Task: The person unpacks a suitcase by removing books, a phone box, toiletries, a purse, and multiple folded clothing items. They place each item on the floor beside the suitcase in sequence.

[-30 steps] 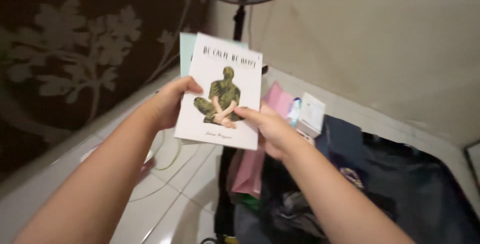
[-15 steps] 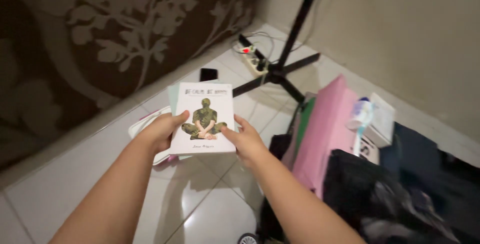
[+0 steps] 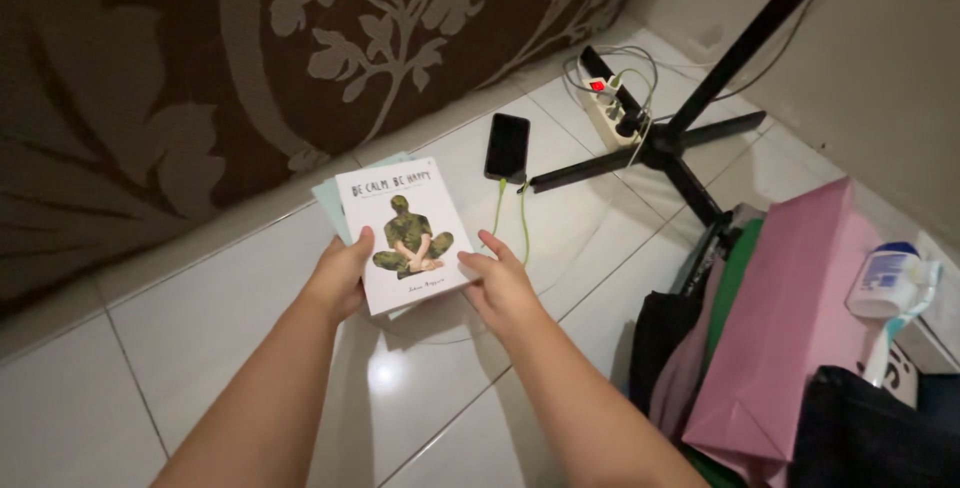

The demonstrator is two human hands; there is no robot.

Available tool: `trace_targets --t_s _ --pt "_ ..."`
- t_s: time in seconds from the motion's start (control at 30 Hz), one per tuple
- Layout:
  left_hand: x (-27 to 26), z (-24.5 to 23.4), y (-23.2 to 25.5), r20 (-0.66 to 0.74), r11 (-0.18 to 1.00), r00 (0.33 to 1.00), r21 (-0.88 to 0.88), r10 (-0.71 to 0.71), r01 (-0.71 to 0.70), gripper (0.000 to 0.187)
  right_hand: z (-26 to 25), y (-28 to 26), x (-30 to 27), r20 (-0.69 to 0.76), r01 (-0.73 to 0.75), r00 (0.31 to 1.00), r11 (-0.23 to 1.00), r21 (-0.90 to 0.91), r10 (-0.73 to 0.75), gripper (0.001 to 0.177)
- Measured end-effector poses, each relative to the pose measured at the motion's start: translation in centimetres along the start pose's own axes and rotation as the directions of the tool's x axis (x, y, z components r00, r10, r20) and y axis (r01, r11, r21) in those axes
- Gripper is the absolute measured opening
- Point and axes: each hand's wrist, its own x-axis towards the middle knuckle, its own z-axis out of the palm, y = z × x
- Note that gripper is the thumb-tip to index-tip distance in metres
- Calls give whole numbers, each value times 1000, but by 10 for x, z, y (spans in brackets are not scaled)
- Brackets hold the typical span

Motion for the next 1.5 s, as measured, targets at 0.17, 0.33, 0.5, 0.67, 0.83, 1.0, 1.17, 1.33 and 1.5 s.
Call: trace_targets --t_s 0.17,0.33,0.5,0.67,0.83,1.0,1.17,1.33,1.5 --pt "43 -27 -23 -1 999 1000 48 -6 7 53 4 -4 7 44 -45 998 994 -97 49 72" --pt "90 -51 -45 -198 769 966 640 168 -2 63 -9 4 9 106 -79 990 985 -153 96 69" --pt "62 -23 -35 -369 406 852 890 372 208 60 2 -24 -30 -42 -110 994 882 -457 102 75" --pt "16 19 -13 -289 275 830 946 477 171 60 -22 -75 -57 -8 15 1000 709 -705 -29 78" --pt "-14 103 -14 -7 106 716 990 698 -93 56 -44 -188 -158 157 160 986 629 -761 -60 68" --pt "-82 239 -26 456 -59 527 793 717 -606 41 -121 -285 -268 119 183 981 557 -810 -150 54" --pt "-164 365 -62 723 -155 374 550 580 -821 37 -256 -341 -340 -99 136 934 600 -788 -342 50" --pt "-216 451 -104 901 -181 263 338 344 -924 43 -356 -349 -380 -365 99 815 729 -678 -450 43" --pt "-192 504 -164 837 -192 484 535 257 -823 55 -420 -333 -375 -437 258 746 823 -506 -503 37"
